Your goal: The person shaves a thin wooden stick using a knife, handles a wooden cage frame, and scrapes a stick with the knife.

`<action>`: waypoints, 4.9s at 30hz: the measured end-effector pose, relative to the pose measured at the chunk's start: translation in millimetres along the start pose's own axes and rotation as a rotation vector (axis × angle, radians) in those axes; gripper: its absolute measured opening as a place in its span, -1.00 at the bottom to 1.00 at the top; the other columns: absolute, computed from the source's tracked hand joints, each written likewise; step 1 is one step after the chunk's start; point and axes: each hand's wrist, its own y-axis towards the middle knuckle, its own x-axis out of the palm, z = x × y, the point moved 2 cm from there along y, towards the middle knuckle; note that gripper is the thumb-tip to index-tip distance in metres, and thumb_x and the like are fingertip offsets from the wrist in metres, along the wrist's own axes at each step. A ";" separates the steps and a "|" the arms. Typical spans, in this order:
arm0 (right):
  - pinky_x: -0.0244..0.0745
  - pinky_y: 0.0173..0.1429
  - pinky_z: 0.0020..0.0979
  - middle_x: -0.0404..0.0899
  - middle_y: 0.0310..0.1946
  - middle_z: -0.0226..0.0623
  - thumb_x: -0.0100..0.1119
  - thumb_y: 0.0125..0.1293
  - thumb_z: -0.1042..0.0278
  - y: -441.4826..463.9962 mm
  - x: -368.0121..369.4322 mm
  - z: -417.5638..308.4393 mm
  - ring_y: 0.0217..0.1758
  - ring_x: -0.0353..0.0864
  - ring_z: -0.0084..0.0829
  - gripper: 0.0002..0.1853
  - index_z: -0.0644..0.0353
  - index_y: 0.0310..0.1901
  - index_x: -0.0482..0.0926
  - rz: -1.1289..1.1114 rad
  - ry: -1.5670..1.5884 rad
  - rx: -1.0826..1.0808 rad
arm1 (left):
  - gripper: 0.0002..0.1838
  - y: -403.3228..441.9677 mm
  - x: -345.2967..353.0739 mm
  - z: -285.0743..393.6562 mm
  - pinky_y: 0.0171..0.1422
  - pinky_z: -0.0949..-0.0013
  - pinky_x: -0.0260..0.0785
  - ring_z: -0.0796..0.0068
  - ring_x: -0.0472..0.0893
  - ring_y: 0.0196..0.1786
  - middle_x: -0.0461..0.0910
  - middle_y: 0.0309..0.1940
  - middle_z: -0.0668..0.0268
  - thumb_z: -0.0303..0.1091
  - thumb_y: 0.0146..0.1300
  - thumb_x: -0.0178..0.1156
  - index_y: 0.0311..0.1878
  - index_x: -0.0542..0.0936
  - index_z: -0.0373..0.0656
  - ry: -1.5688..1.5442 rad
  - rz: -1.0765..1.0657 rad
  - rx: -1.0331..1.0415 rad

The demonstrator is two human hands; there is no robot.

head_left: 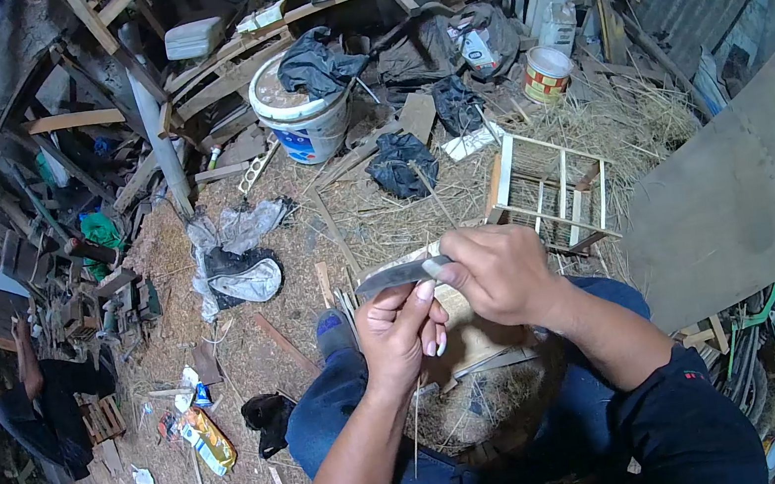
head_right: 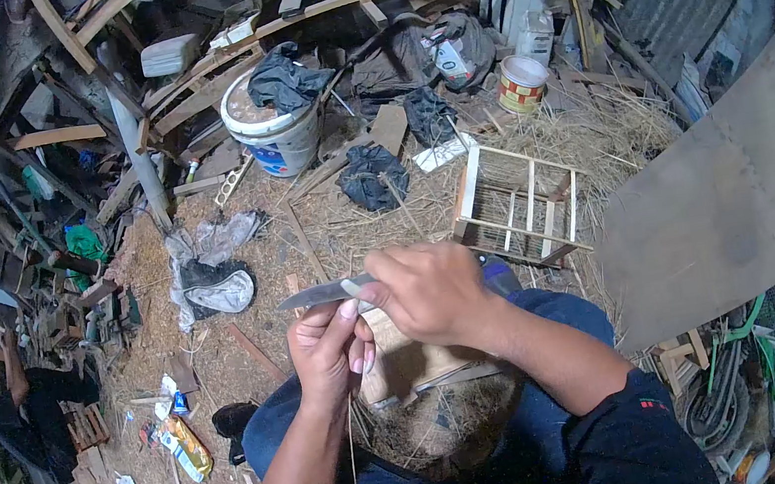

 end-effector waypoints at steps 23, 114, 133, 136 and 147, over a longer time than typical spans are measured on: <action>0.44 -0.49 -0.21 0.57 -0.55 -0.30 0.05 0.54 0.01 6.3 -6.1 13.4 -0.51 0.66 -0.18 -0.67 0.07 -0.28 0.53 -0.105 -0.094 0.103 | -0.71 0.7 -3.6 -4.1 -0.49 0.51 0.48 0.65 0.51 -0.64 0.70 -0.48 0.19 -0.50 0.44 0.27 0.17 0.67 -0.34 -0.049 0.044 0.010; 0.55 -0.35 0.03 0.67 -0.45 -0.07 0.11 0.44 0.36 -9.0 -2.7 9.8 -0.37 0.72 0.05 -0.93 0.12 -0.17 0.56 -0.124 0.121 0.304 | -0.62 2.4 -3.0 0.8 -0.67 0.53 0.22 0.73 0.20 -0.79 0.32 -0.69 0.51 -0.35 0.60 0.03 0.36 0.53 -0.29 -0.080 -0.091 -0.191; 0.58 -0.35 0.03 0.69 -0.43 -0.08 0.14 0.45 0.33 -7.0 -3.3 9.5 -0.37 0.73 0.03 -0.91 0.08 -0.11 0.59 -0.048 0.056 0.326 | -0.60 2.3 -6.7 2.1 -0.66 0.51 0.22 0.73 0.19 -0.77 0.31 -0.71 0.51 -0.34 0.60 0.08 0.38 0.53 -0.28 -0.016 -0.101 -0.149; 0.57 -0.35 0.04 0.69 -0.44 -0.08 0.14 0.46 0.32 -10.4 -2.5 8.7 -0.37 0.73 0.04 -0.90 0.08 -0.11 0.60 -0.036 0.062 0.283 | -0.61 -0.9 -7.9 0.4 -0.65 0.51 0.23 0.72 0.22 -0.77 0.33 -0.71 0.50 -0.34 0.59 0.10 0.37 0.54 -0.28 -0.011 -0.117 -0.151; 0.57 -0.34 0.03 0.67 -0.48 -0.09 0.12 0.47 0.32 -6.0 -2.1 7.8 -0.39 0.73 0.03 -0.89 0.07 -0.09 0.61 -0.078 0.082 0.331 | -0.60 5.0 -10.4 -1.1 -0.65 0.51 0.23 0.72 0.28 -0.75 0.39 -0.71 0.48 -0.32 0.56 0.16 0.36 0.56 -0.26 0.142 0.003 -0.089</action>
